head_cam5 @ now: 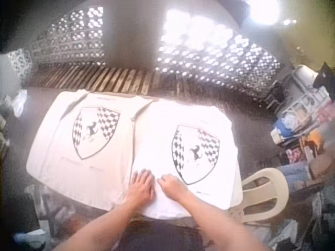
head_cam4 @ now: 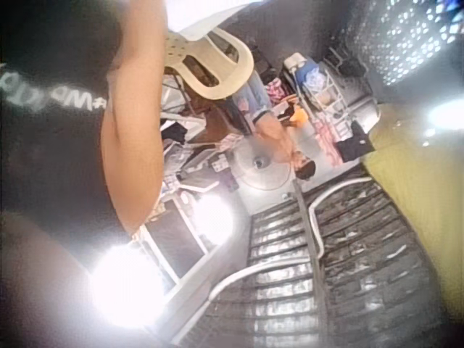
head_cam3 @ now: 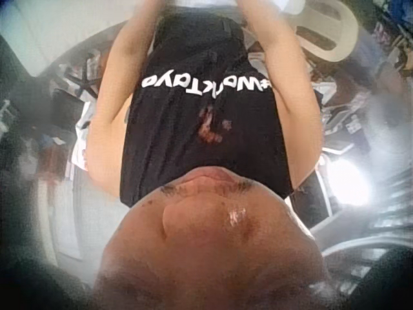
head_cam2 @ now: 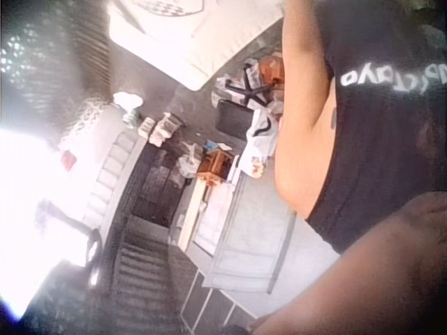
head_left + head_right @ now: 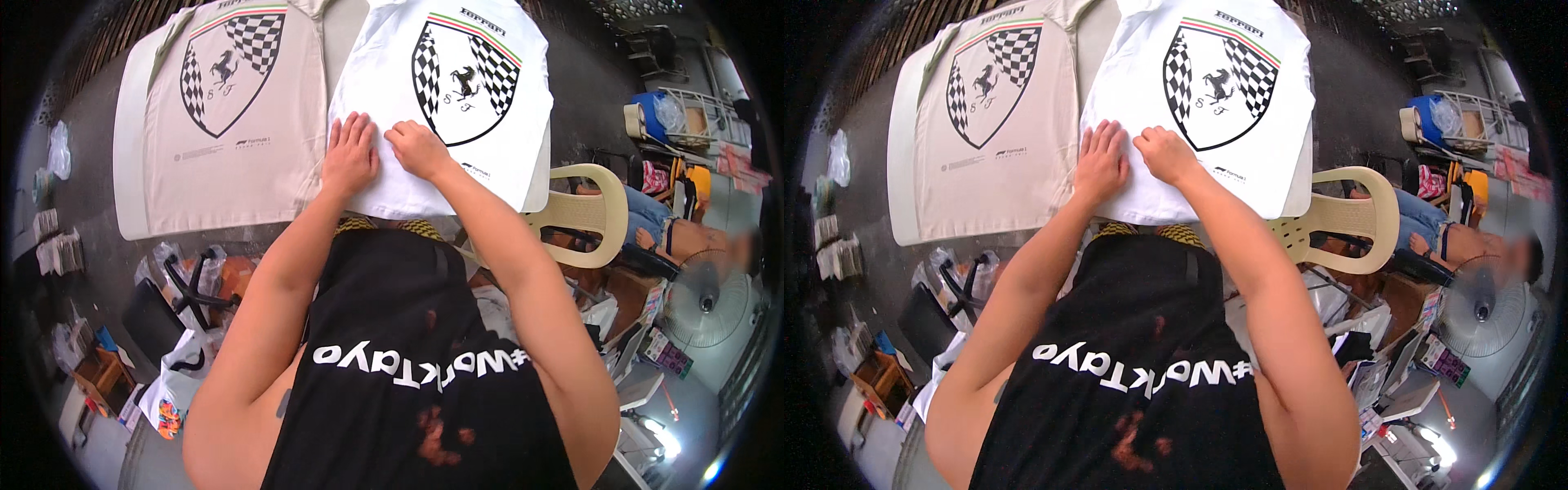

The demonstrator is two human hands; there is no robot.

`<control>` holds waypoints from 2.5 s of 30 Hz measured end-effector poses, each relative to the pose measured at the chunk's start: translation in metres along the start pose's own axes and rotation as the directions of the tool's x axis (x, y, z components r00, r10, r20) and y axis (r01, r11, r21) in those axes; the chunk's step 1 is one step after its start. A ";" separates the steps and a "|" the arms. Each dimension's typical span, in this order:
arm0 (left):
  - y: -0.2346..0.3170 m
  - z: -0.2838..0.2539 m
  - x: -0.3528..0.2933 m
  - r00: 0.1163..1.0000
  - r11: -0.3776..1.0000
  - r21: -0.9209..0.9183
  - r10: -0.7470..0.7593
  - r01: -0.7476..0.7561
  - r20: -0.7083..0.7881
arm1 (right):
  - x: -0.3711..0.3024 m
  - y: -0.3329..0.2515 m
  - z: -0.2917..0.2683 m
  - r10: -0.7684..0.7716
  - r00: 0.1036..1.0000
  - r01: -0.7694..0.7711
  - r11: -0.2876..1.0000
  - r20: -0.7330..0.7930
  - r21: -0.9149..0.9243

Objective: The person aligns a black shirt on a heat press, checks a computer screen, operates a digital printing machine, peels a transfer film from a logo on a white shirt, and places the white shirt onto the heat press.

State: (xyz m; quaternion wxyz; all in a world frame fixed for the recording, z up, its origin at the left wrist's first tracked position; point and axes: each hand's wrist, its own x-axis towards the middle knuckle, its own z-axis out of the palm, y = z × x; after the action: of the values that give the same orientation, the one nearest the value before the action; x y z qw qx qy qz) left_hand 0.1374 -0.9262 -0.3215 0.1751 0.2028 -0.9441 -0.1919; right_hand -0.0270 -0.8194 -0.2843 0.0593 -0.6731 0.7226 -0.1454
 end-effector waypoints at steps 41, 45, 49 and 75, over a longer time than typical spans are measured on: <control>-0.001 0.002 0.001 0.998 0.998 0.058 -0.040 0.038 0.049 | -0.001 0.001 0.025 0.478 0.878 -0.388 0.729 -0.014 0.564; 0.000 0.002 0.002 0.997 0.998 0.038 -0.052 0.050 0.056 | 0.001 -0.003 0.019 0.595 0.802 -0.510 0.641 0.048 0.574; 0.000 0.000 0.001 0.997 0.999 0.002 -0.049 0.049 0.066 | 0.000 0.000 0.019 0.790 0.594 -0.690 0.405 0.150 0.599; 0.002 -0.003 0.001 0.985 0.995 0.103 -0.007 -0.011 0.173 | -0.007 0.095 -0.013 0.900 0.431 -0.805 0.347 0.071 0.481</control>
State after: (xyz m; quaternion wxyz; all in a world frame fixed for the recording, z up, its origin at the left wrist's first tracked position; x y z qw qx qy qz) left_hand 0.1369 -0.9254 -0.3178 0.0816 0.1933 -0.9647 -0.1593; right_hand -0.1210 -0.8059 -0.3001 0.2037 -0.1411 0.9136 -0.3224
